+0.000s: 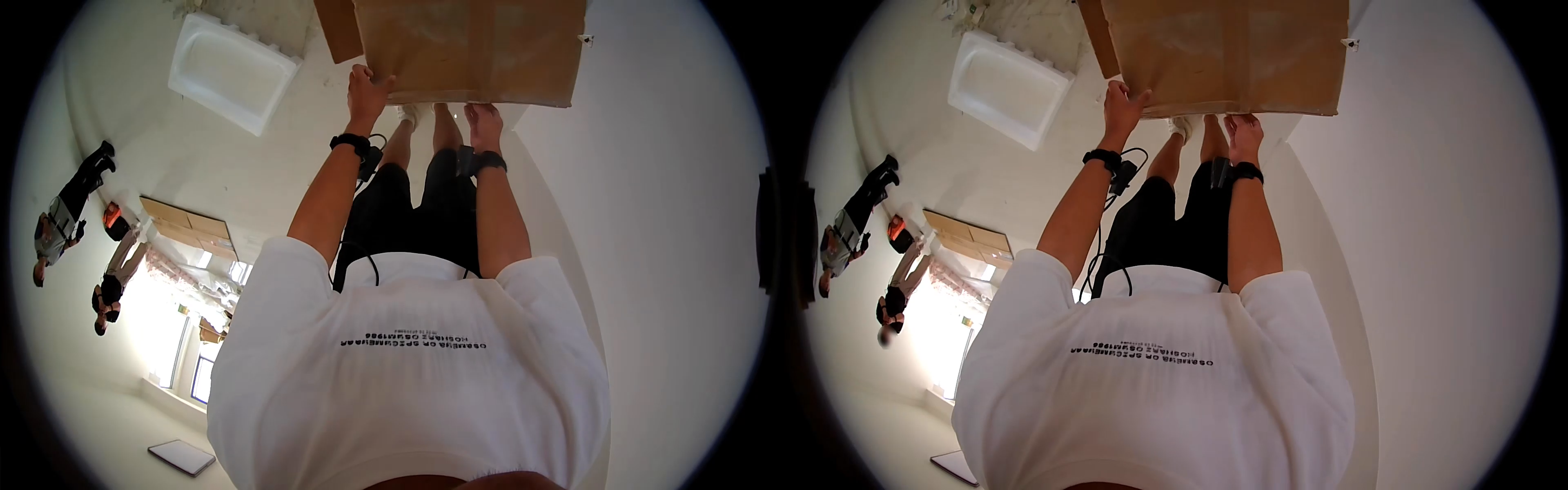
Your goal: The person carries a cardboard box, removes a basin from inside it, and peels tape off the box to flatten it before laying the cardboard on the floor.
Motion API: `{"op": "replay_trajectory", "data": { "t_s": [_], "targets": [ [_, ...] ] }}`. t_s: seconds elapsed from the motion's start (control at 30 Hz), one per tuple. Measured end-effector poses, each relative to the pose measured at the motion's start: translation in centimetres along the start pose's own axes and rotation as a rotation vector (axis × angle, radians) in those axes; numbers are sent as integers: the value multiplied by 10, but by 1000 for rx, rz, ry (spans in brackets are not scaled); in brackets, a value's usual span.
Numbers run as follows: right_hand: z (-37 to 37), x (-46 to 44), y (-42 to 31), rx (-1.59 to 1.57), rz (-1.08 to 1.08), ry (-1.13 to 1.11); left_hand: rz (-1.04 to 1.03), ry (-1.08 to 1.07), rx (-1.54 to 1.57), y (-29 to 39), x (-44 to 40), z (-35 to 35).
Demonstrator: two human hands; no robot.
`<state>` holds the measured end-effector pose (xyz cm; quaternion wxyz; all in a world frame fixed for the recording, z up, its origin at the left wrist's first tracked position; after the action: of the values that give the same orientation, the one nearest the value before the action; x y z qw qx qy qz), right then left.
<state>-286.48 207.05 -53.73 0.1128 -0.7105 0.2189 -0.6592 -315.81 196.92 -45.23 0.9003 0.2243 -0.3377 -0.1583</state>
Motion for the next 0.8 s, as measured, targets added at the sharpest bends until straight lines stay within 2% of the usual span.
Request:
{"op": "replay_trajectory", "data": {
  "t_s": [0.03,0.13,0.23,0.33,0.43,0.47,0.53,0.67,0.8],
  "targets": [
    [0,2,3,0,4,25,20,-16,-11,-4,3,-6],
    [5,9,-2,169,214,60,82,-1,27,-26,23,-29],
    [6,21,-14,371,406,232,104,-35,118,-50,43,-50],
    [3,29,-33,958,804,294,45,-146,63,-28,60,-70],
    [8,26,-30,1043,736,320,27,-304,119,-19,59,-84],
    [4,27,-37,1136,843,312,7,-338,147,-16,60,-90],
    [1,36,-43,1326,1039,277,-46,-338,118,-13,59,-98],
    [-3,39,-57,1530,969,190,-250,-232,32,2,62,-101],
    [-14,47,-66,1637,965,111,-294,-170,-46,14,75,-97]
  ]
}}
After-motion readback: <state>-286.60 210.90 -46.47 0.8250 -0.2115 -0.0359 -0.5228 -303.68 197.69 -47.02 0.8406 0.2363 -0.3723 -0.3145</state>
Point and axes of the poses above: each hand's wrist, its own x-axis away from the middle knuckle, its own z-axis out of the back of the hand, y = z × x, the point moved 6 cm from there along -x, towards the middle knuckle, and after that the axes turned 3 degrees about x, right-handed, at the moved point
